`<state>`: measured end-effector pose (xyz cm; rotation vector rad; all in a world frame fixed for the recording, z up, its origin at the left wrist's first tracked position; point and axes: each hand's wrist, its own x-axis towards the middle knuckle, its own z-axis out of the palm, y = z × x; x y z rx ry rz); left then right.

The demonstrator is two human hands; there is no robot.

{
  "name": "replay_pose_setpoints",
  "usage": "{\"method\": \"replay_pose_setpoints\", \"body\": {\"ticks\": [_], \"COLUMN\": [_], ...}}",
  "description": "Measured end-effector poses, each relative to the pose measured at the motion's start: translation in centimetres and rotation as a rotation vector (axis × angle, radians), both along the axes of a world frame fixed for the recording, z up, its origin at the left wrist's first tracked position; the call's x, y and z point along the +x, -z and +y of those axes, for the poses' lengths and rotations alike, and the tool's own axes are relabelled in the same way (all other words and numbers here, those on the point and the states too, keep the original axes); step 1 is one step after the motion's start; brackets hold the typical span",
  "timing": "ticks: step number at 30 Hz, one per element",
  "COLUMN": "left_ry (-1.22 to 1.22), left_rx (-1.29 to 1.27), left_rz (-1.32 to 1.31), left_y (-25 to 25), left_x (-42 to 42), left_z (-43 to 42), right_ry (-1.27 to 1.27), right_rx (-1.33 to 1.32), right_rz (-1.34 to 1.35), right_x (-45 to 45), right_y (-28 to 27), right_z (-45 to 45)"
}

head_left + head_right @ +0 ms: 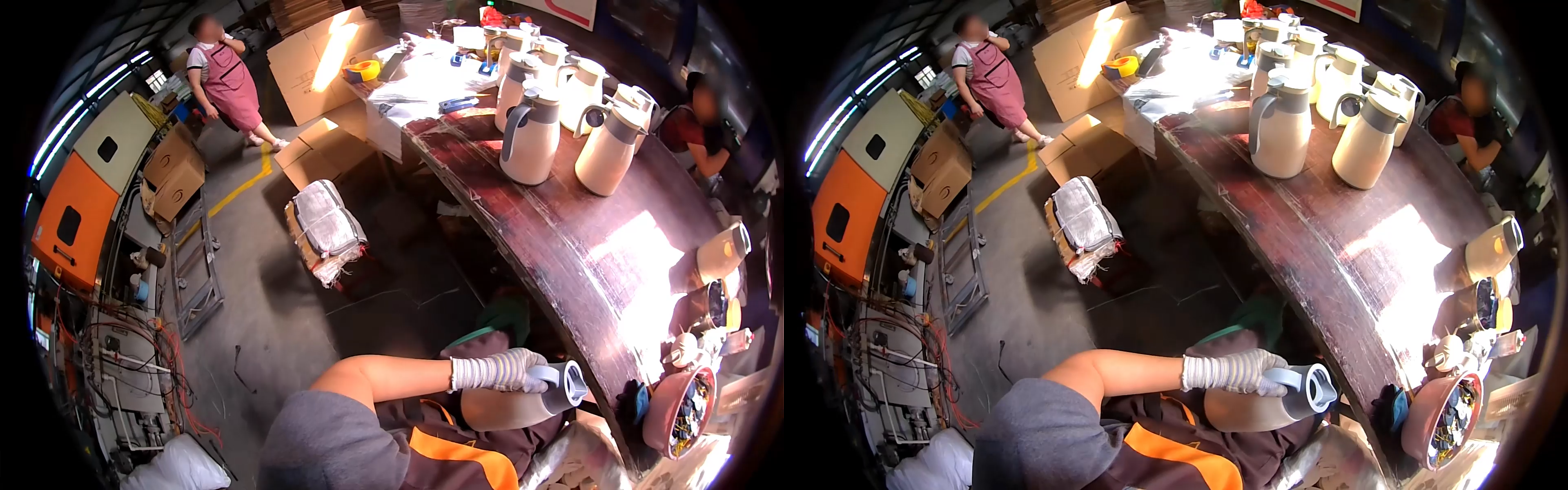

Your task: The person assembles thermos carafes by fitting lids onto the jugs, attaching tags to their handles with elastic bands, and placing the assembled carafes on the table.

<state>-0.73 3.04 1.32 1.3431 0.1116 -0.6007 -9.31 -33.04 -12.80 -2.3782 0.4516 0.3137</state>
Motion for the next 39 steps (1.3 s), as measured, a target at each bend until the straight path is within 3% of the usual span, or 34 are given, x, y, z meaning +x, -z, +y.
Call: {"method": "replay_pose_setpoints", "body": {"ticks": [3,6,9,12,13,14,16,18,20,22,24,26,30,33,35,36,39], "left_ry": [-0.028,0.025,0.259,0.309,0.243,0.171,0.244,0.289,0.342,0.395,0.344,0.366,0.451,0.434,0.465,0.550,0.427], "left_rx": [-0.077,-0.054,0.103,0.029,0.068,0.119,0.372,0.430,0.480,0.500,0.403,0.544,0.463,0.362,0.335,0.360,0.160], "left_rz": [0.036,-0.020,-0.052,-0.202,-0.328,-0.451,-0.452,-0.409,-0.382,-0.432,-0.453,-0.515,-0.367,-0.424,-0.355,-0.181,-0.387], "left_y": [0.1,-0.6,-6.5,-5.9,-4.9,-3.9,-3.5,-3.6,-3.9,-4.2,-3.5,-3.6,-3.3,0.1,-1.8,-3.5,1.8], "left_x": [-0.5,-0.7,-0.8,-1.6,-2.3,-2.9,-3.6,-3.7,-3.7,-3.4,-3.5,-3.7,-2.8,-1.5,-0.3,0.7,2.1], "left_z": [1.1,0.9,0.1,-1.3,-1.5,-1.7,-0.8,-0.6,-1.0,-1.8,-1.8,-1.6,-0.3,0.6,1.3,1.5,1.0], "right_ry": [0.010,-0.003,-0.140,-0.318,-0.336,-0.355,-0.398,-0.509,-0.567,-0.698,-0.667,-0.587,-0.762,-0.932,-1.078,-1.148,-1.299], "right_rx": [-0.011,0.073,0.254,0.369,0.282,0.413,0.534,0.486,0.412,0.140,0.126,0.042,0.081,0.206,0.235,0.248,0.271], "right_rz": [-0.037,-0.247,-0.556,-0.629,-0.513,-0.407,-0.233,-0.128,-0.254,-0.254,-0.361,-0.448,-0.537,-0.650,-0.738,-0.773,-0.841], "right_x": [-0.5,1.0,4.4,5.8,5.7,5.5,5.5,6.5,6.6,6.7,6.3,5.4,6.1,6.4,6.7,7.0,7.3], "right_y": [-2.7,-10.3,-15.6,-14.5,-13.6,-13.3,-14.4,-17.4,-17.4,-18.0,-17.2,-17.1,-16.8,-17.0,-16.9,-17.1,-17.7], "right_z": [-1.1,-2.2,-0.8,3.7,5.4,7.2,8.5,9.0,9.4,10.6,10.7,11.7,11.3,11.8,12.1,12.3,13.0]}}
